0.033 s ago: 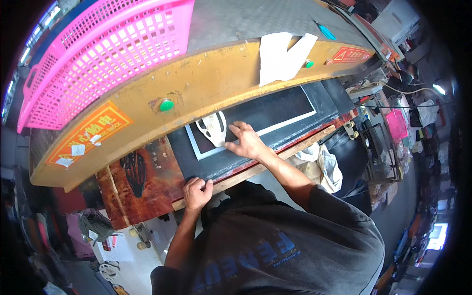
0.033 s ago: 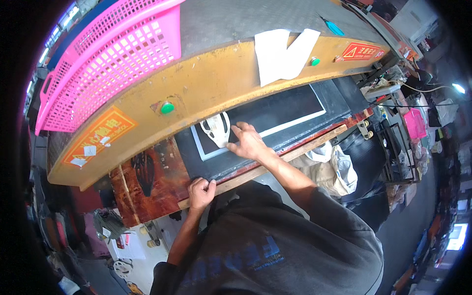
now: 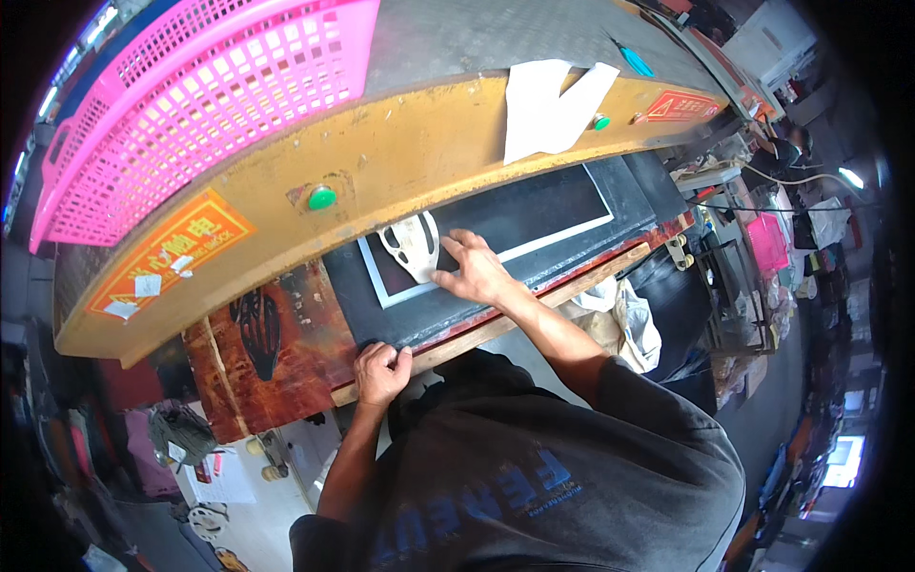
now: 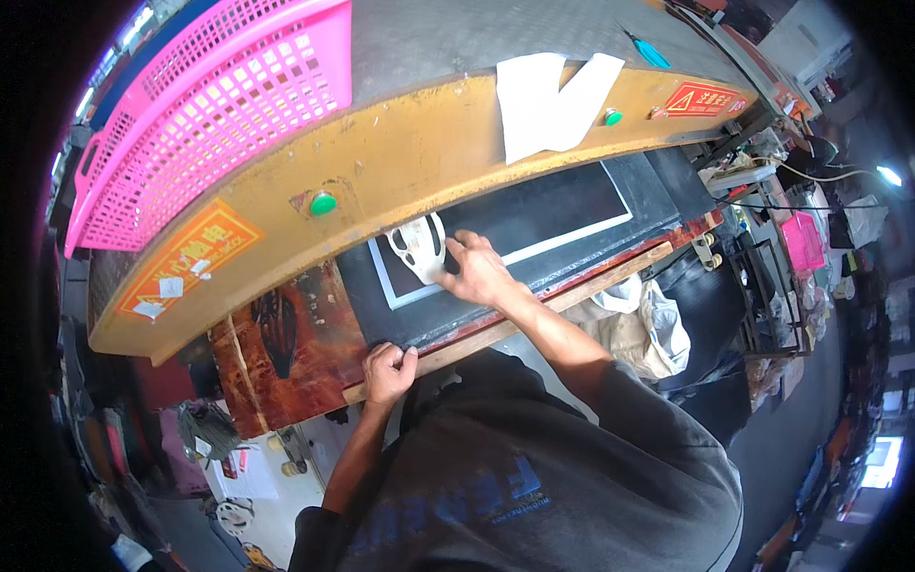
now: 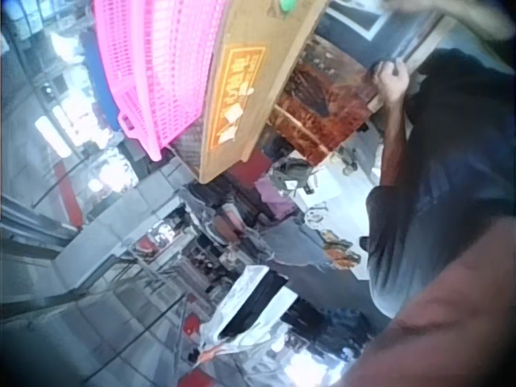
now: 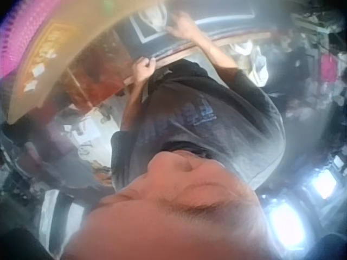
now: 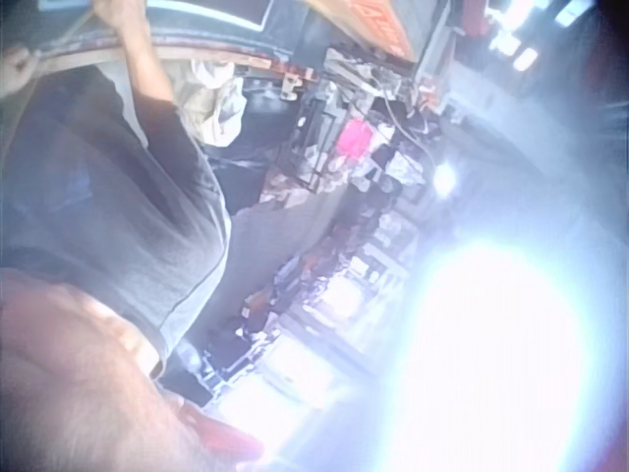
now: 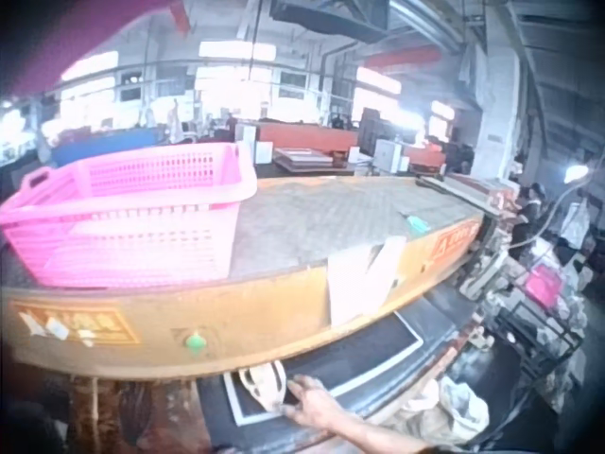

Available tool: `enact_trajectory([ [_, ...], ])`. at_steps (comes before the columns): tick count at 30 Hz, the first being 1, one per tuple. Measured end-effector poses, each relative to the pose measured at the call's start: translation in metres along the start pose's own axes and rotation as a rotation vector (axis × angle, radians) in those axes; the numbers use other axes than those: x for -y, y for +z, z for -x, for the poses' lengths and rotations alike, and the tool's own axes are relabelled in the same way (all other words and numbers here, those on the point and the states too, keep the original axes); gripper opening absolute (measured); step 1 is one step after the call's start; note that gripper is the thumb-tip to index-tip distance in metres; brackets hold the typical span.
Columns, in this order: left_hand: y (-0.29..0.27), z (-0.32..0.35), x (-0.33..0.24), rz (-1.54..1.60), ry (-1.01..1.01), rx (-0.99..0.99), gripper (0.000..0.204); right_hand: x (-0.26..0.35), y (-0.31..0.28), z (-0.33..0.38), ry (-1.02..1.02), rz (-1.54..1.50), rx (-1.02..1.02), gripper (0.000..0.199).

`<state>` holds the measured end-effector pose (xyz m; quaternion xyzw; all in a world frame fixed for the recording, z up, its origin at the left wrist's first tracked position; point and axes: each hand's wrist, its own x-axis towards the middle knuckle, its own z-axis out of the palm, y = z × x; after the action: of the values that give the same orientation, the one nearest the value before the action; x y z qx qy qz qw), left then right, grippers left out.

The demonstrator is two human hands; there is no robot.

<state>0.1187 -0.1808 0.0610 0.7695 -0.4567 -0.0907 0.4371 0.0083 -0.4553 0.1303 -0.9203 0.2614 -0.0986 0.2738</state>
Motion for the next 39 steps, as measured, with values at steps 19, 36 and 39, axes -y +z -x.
enact_trajectory([
  [19, 0.025, 0.072, -0.034, -0.294, 0.199, 0.002, 0.039, 0.054, 0.028, 0.036, 0.091, -0.041, 0.043, 0.074],
  [36, 0.003, 0.023, -0.028, -0.126, 0.260, -0.022, 0.033, -0.031, -0.027, 0.027, 0.066, -0.027, -0.197, 0.056],
  [39, 0.001, -0.008, -0.020, -0.054, 0.235, 0.059, 0.018, -0.072, -0.051, 0.031, 0.202, -0.161, -0.296, 0.054],
])
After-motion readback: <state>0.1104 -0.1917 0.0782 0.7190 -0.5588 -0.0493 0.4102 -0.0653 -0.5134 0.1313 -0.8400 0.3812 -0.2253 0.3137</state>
